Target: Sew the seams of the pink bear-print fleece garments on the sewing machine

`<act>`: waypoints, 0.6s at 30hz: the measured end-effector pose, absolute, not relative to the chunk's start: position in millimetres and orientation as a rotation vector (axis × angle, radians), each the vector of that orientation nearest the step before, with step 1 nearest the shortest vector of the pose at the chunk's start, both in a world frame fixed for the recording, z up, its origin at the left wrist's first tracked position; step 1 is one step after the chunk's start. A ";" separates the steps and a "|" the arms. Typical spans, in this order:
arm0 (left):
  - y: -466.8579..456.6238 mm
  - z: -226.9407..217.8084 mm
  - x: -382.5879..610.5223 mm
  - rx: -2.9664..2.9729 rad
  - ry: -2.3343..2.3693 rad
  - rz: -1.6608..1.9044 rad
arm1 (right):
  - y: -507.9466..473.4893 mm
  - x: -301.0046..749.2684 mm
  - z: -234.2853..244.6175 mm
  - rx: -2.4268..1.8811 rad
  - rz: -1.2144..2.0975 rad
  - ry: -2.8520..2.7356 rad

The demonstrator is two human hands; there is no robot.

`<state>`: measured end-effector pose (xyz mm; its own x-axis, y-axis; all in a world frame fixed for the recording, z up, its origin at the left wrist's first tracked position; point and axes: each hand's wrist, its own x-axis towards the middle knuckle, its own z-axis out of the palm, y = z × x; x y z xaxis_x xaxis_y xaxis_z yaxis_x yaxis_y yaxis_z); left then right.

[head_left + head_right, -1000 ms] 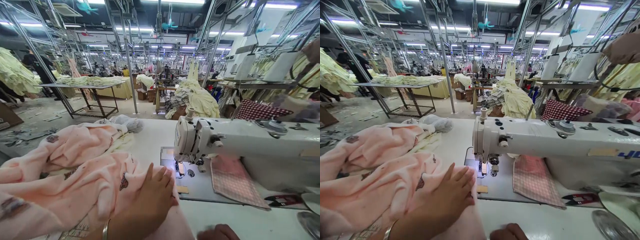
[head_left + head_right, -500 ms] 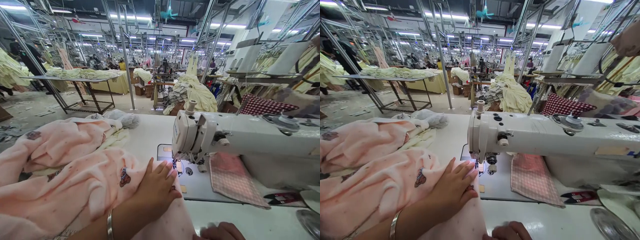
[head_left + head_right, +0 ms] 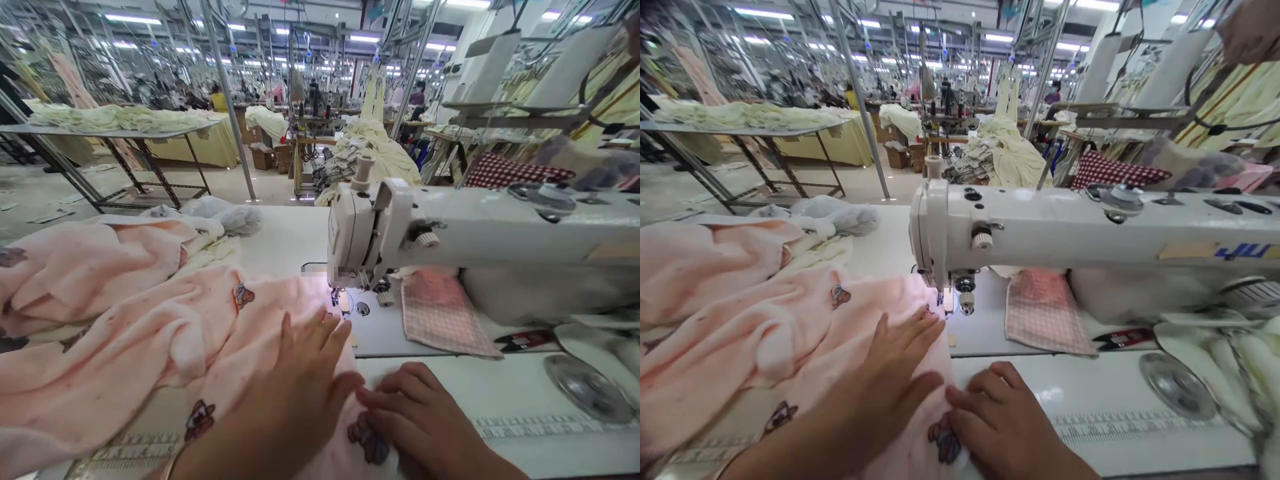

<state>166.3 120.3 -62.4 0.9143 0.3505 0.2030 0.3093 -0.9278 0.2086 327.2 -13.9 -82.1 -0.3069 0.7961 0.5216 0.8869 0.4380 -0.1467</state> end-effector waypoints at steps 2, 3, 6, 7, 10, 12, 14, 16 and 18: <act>103.4 -69.7 152.6 2.907 0.486 0.356 | -16.7 328.4 -78.2 -1.419 -0.159 -2.181; 100.7 -73.0 146.5 2.921 0.451 0.328 | -17.7 328.9 -75.7 -1.421 -0.138 -2.195; 109.5 -77.7 134.0 2.959 0.298 0.226 | -19.9 330.0 -67.8 -1.409 -0.116 -2.276; 114.4 -77.0 131.6 2.969 0.233 0.197 | -20.7 330.0 -65.7 -1.402 -0.115 -2.309; 119.8 -70.0 129.6 3.008 0.188 0.116 | -24.3 328.8 -62.5 -1.368 -0.153 -2.353; 113.0 -63.6 132.7 3.044 0.280 0.084 | -27.9 327.3 -62.1 -1.347 -0.173 -2.332; 101.0 -57.9 139.6 3.073 0.353 0.089 | -32.1 325.3 -61.8 -1.339 -0.166 -2.305; 88.9 -55.5 148.4 3.080 0.382 0.127 | -36.7 323.2 -61.2 -1.356 -0.146 -2.290; 80.4 -58.7 155.9 3.075 0.405 0.168 | -41.0 321.6 -60.4 -1.401 -0.134 -2.280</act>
<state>155.9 80.4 -58.7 0.9602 0.2599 0.1026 0.2561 -0.9654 0.0488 321.6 -41.0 -60.4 -0.3774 0.8208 0.4288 0.8653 0.4775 -0.1525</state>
